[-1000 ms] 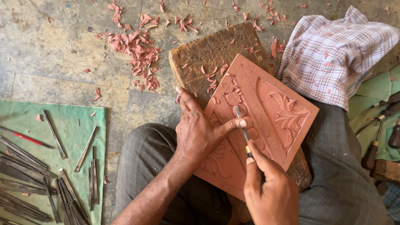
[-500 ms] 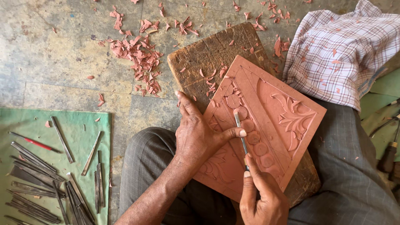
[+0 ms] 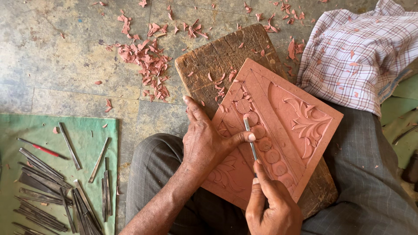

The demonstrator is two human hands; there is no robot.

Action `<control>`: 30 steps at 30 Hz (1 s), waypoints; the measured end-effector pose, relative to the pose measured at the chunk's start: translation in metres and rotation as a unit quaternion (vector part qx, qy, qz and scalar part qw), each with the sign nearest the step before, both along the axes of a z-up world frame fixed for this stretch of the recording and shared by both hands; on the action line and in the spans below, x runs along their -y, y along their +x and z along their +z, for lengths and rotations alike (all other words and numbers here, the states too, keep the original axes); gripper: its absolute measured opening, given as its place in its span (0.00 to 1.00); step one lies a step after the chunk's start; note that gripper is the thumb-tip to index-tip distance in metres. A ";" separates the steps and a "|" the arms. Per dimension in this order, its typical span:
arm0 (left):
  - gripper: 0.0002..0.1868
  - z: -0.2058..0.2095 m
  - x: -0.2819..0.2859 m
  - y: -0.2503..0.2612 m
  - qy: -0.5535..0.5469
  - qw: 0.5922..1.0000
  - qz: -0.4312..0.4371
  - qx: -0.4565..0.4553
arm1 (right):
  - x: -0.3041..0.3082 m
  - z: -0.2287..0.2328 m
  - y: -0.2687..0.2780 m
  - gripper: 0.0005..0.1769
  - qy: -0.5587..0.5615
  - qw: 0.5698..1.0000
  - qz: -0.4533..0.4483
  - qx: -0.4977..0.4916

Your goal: The person uses various chisels to carve intricate patterns into a piece of wood. They hold the tools with both hands, shaving off wood to create decorative circular and floral elements.

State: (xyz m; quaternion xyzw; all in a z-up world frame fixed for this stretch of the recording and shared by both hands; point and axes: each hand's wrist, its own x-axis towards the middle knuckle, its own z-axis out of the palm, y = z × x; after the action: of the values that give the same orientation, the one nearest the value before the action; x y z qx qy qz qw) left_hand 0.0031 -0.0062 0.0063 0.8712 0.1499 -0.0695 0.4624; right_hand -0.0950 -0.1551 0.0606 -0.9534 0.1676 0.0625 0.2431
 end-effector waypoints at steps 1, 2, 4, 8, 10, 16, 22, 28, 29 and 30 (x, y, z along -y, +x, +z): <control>0.91 0.000 0.000 0.000 0.000 1.000 0.000 -0.013 | -0.001 0.000 0.001 0.22 -0.003 1.000 -0.009 -0.012; 0.91 0.001 0.000 -0.001 0.000 1.000 0.000 -0.026 | -0.001 0.000 0.002 0.21 -0.003 0.999 0.018 0.035; 0.91 0.002 0.001 -0.002 -0.002 0.999 0.005 -0.035 | -0.002 0.000 0.004 0.20 -0.006 0.989 0.069 0.129; 0.92 0.005 0.000 -0.001 -0.009 0.999 0.015 -0.032 | -0.002 0.005 0.005 0.20 0.003 0.995 0.044 0.091; 0.93 0.006 -0.001 0.000 -0.011 0.999 0.014 -0.033 | 0.000 0.009 0.003 0.20 0.014 0.999 0.022 0.043; 0.92 0.002 0.001 -0.001 -0.006 1.000 0.018 -0.019 | -0.002 0.006 0.005 0.20 0.022 0.999 0.012 0.046; 0.92 0.003 0.002 -0.001 -0.001 1.000 0.018 -0.022 | -0.003 0.011 0.009 0.19 0.010 0.991 0.070 0.116; 0.92 0.002 0.000 0.001 -0.011 0.999 0.003 -0.051 | -0.006 0.021 0.014 0.19 0.003 1.000 -0.003 0.001; 0.92 0.002 0.000 0.001 -0.010 0.999 0.006 -0.038 | -0.007 0.021 0.015 0.19 -0.005 1.000 0.004 0.007; 0.92 0.001 0.000 0.000 -0.008 1.000 0.010 -0.026 | -0.007 0.022 0.017 0.19 -0.012 1.000 0.012 0.014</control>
State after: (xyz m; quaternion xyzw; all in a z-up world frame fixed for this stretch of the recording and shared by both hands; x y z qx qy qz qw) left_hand 0.0030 -0.0064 0.0075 0.8640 0.1698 -0.0883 0.4657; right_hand -0.0785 -0.1478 0.0824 -0.9590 0.1531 0.0504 0.2333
